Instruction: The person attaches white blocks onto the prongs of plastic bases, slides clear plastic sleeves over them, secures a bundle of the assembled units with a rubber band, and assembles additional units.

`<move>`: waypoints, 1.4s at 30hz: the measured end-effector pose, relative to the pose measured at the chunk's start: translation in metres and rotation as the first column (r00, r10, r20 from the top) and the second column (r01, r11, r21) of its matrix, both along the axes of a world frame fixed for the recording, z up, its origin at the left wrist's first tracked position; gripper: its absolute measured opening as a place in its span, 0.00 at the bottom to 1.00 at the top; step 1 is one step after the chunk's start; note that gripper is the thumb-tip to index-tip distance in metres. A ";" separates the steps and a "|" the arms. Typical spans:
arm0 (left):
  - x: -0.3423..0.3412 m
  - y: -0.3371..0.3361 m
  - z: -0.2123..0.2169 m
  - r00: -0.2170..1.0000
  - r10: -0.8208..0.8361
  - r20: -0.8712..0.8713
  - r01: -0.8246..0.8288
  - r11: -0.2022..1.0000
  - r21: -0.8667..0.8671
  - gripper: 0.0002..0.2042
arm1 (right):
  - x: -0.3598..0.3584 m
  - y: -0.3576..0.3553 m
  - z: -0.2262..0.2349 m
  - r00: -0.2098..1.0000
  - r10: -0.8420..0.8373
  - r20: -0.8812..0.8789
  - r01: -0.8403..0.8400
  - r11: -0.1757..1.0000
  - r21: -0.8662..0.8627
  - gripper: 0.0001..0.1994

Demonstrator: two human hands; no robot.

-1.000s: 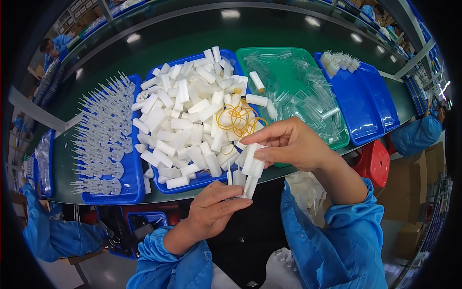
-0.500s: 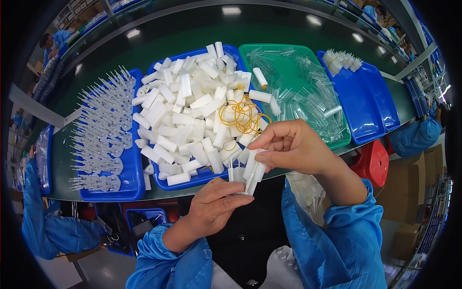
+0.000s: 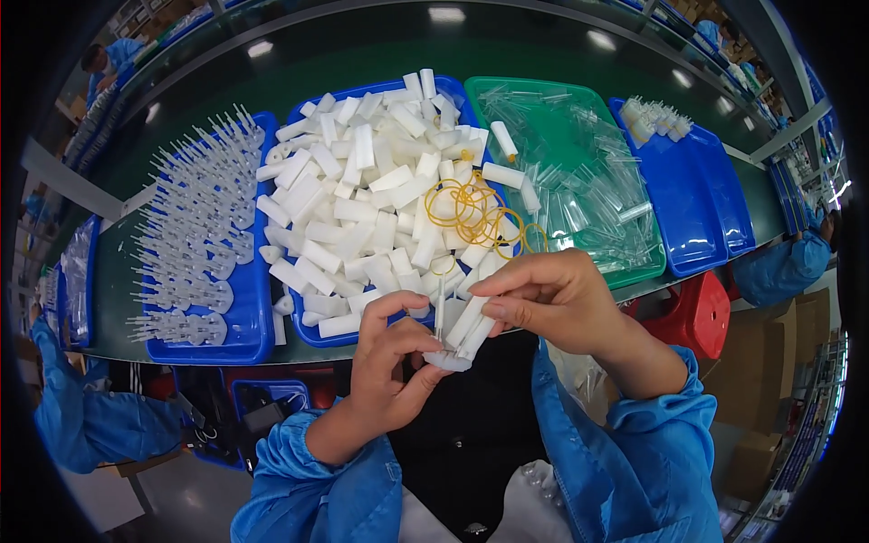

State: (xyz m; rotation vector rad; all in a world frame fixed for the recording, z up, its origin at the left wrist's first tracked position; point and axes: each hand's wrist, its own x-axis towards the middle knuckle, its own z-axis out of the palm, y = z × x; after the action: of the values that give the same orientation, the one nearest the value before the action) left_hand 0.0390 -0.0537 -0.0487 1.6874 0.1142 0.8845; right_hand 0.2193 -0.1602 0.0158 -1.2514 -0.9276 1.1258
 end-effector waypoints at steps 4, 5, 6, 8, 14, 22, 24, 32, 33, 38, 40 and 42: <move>0.000 0.004 -0.001 0.994 -0.111 -0.001 0.110 0.992 -0.062 0.12 | -0.003 0.001 0.001 0.900 -0.081 0.429 -0.023 0.972 0.232 0.09; 0.000 0.005 -0.002 0.991 -0.132 0.018 0.133 0.988 -0.081 0.12 | -0.005 0.001 0.001 0.899 -0.075 0.432 -0.030 0.973 0.230 0.09; 0.000 0.007 -0.002 0.992 -0.126 0.022 0.128 0.988 -0.082 0.12 | -0.007 0.001 0.001 0.898 -0.078 0.434 -0.027 0.972 0.231 0.10; -0.001 0.011 -0.003 0.989 -0.147 0.000 0.147 0.987 -0.072 0.12 | -0.010 0.003 0.003 0.896 -0.074 0.439 -0.032 0.973 0.230 0.10; -0.006 0.006 -0.007 0.985 -0.172 0.025 0.173 0.950 -0.261 0.11 | -0.016 0.010 0.012 0.876 -0.027 0.481 -0.044 0.990 0.136 0.08; -0.009 0.004 -0.006 0.966 -0.153 0.209 0.212 0.930 -0.301 0.12 | -0.001 0.048 0.052 0.754 0.076 0.652 -0.156 0.986 0.066 0.15; -0.009 0.005 -0.005 0.963 -0.125 0.240 0.200 0.927 -0.317 0.12 | 0.010 0.075 0.051 0.703 0.012 0.711 -0.069 0.996 0.052 0.16; -0.013 0.004 -0.008 0.958 -0.181 0.222 0.237 0.935 -0.264 0.13 | 0.042 0.153 -0.002 0.247 -0.027 0.969 0.133 0.991 -0.006 0.17; -0.014 0.004 -0.007 0.962 -0.177 0.209 0.233 0.930 -0.285 0.13 | 0.040 0.155 -0.002 0.246 -0.034 0.969 0.136 0.991 0.001 0.17; -0.014 0.006 -0.010 0.964 -0.176 0.199 0.224 0.941 -0.255 0.14 | 0.028 0.162 -0.009 0.234 -0.062 0.970 0.138 0.990 0.030 0.12; -0.014 0.004 -0.011 0.973 -0.133 0.188 0.184 0.940 -0.287 0.14 | 0.026 0.163 -0.015 0.230 -0.120 0.966 0.124 0.988 0.093 0.11; -0.012 0.005 -0.010 0.977 -0.117 0.180 0.159 0.956 -0.246 0.13 | 0.024 0.163 -0.014 0.257 -0.181 0.949 0.094 0.982 0.161 0.09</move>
State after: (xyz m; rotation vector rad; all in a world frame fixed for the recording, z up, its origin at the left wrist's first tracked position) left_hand 0.0271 -0.0484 -0.0587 1.3570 -0.0008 0.8592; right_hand 0.2437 0.0024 0.0013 -1.9506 -1.6926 -0.0144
